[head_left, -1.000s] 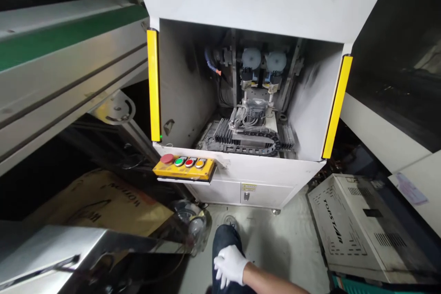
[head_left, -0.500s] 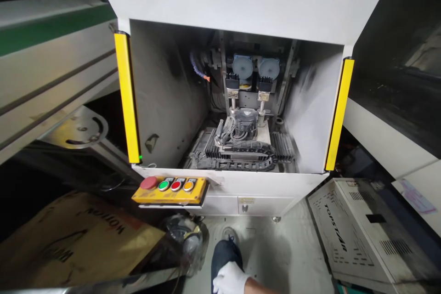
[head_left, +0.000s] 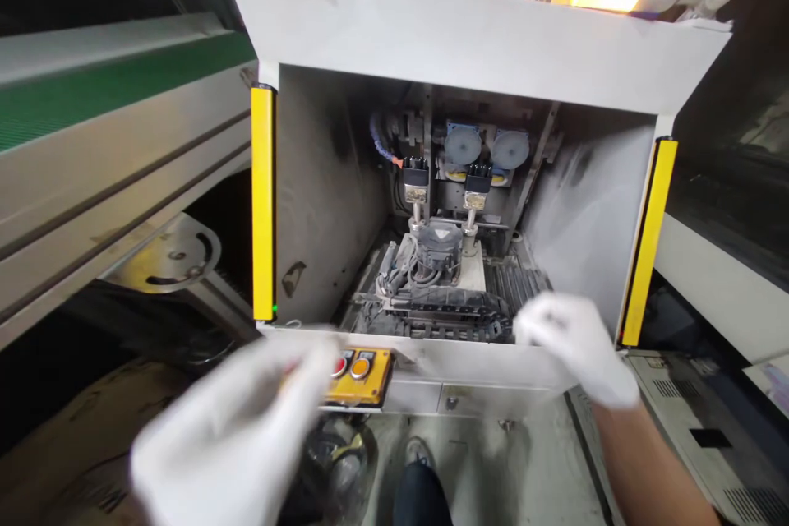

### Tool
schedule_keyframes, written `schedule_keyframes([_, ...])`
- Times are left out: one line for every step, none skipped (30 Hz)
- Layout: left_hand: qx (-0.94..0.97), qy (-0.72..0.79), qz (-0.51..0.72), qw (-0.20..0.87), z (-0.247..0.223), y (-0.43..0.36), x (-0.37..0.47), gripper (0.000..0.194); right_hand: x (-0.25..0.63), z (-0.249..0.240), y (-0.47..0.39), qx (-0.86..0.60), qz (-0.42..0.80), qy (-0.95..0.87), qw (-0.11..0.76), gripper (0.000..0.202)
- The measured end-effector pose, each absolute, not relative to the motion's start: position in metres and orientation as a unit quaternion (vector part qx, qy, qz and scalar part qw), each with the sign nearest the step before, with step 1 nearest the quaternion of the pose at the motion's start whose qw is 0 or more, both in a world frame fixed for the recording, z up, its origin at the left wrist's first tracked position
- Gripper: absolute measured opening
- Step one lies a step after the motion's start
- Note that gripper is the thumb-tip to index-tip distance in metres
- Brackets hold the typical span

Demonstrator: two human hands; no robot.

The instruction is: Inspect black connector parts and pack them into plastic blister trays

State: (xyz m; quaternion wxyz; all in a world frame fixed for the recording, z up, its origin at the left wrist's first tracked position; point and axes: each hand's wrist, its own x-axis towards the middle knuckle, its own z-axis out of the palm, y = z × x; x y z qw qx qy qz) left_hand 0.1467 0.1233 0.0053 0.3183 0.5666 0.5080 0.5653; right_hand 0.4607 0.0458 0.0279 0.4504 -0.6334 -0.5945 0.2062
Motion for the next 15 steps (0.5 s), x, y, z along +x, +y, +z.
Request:
schedule_keyframes([0.508,0.48,0.658,0.28,0.027,0.16,0.161,0.021,0.479,0.047,0.076,-0.652,0.103,-0.552,0.509,0.036])
schedule_keyframes([0.489,0.419,0.706,0.294,0.048,0.198,0.178,0.027,0.495,0.062,0.11,-0.638,0.066,-0.524,0.56,0.031])
schedule_keyframes([0.502,0.363,0.706,0.343,0.065,0.237,0.195,0.036,0.509,0.072,0.145,-0.612,0.091,-0.499,0.607,0.022])
schedule_keyframes([0.538,0.345,0.658,0.399,0.078,0.274,0.213,0.046,0.52,0.078,0.179,-0.586,0.142,-0.48,0.637,0.031])
schedule_keyframes([0.578,0.329,0.608,0.434,0.087,0.308,0.23,0.054,0.529,0.081,0.211,-0.572,0.17,-0.48,0.643,0.044])
schedule_keyframes([0.621,0.302,0.549,0.472,0.092,0.337,0.246,0.059,0.535,0.082,0.238,-0.558,0.2,-0.489,0.64,0.054])
schedule_keyframes([0.657,0.279,0.49,0.501,0.093,0.361,0.261,0.061,0.538,0.081,0.261,-0.547,0.225,-0.503,0.63,0.059])
schedule_keyframes([0.678,0.257,0.446,0.525,0.091,0.38,0.274,0.059,0.539,0.079,0.279,-0.535,0.248,-0.518,0.62,0.059])
schedule_keyframes([0.685,0.237,0.414,0.551,0.087,0.395,0.286,0.056,0.538,0.078,0.292,-0.519,0.279,-0.525,0.614,0.056])
schedule_keyframes([0.678,0.222,0.395,0.579,0.083,0.406,0.297,0.055,0.536,0.076,0.302,-0.501,0.315,-0.524,0.612,0.053])
schedule_keyframes([0.661,0.213,0.388,0.607,0.078,0.413,0.306,0.054,0.533,0.075,0.307,-0.483,0.352,-0.518,0.612,0.05])
schedule_keyframes([0.641,0.204,0.384,0.633,0.074,0.417,0.314,0.053,0.53,0.074,0.311,-0.465,0.383,-0.51,0.614,0.048])
schedule_keyframes([0.625,0.194,0.379,0.655,0.071,0.42,0.32,0.052,0.527,0.074,0.313,-0.451,0.403,-0.502,0.618,0.046])
schedule_keyframes([0.614,0.183,0.375,0.67,0.069,0.421,0.324,0.05,0.524,0.073,0.313,-0.444,0.407,-0.497,0.625,0.045])
schedule_keyframes([0.608,0.175,0.377,0.677,0.067,0.422,0.327,0.047,0.521,0.073,0.314,-0.441,0.398,-0.492,0.636,0.043])
